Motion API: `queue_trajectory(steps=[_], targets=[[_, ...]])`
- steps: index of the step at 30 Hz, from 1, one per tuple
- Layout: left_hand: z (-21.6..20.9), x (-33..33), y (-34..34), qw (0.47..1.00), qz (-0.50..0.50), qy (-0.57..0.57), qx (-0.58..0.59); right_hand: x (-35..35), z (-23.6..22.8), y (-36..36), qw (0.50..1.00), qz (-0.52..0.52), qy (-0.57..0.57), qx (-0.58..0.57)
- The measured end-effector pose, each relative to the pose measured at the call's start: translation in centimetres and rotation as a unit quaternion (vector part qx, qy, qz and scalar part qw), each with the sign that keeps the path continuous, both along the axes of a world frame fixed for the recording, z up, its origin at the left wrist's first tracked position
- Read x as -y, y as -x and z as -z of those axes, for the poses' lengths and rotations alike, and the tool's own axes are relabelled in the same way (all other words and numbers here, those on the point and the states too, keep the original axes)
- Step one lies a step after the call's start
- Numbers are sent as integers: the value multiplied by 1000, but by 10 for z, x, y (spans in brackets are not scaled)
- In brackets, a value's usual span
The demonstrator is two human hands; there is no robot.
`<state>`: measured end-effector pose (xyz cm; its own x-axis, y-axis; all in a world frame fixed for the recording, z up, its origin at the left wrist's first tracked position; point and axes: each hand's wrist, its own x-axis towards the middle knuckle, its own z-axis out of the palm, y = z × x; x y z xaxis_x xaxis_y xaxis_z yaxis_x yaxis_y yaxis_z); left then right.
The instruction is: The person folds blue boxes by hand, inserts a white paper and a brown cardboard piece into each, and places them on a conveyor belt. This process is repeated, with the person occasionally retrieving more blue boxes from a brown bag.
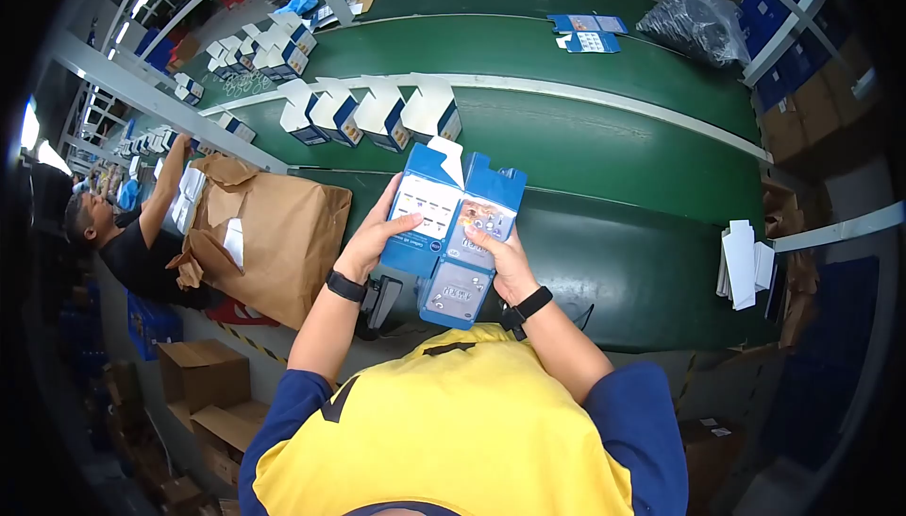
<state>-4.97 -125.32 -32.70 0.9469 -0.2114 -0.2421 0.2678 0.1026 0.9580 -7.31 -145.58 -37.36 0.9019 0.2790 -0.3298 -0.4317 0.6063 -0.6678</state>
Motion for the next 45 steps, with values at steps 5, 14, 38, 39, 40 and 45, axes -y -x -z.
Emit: queue_trajectory(steps=[5,14,38,39,40,45], targets=[[26,59,-4,999,-31,-34,25,49,22,1,998,49,-21,15],[117,183,28,998,18,-20,-59,187,78,41,985,67,154,-31],[108,93,35,789,-155,-566,180,47,116,40,858,-23,490,154],[102,97,36,785,-164,-568,184,50,104,45,868,-24,467,168],[97,100,37,781,-172,-570,188,52,90,48,877,-25,443,183],[53,115,30,946,-243,-201,76,97,15,57,923,-147,318,158]])
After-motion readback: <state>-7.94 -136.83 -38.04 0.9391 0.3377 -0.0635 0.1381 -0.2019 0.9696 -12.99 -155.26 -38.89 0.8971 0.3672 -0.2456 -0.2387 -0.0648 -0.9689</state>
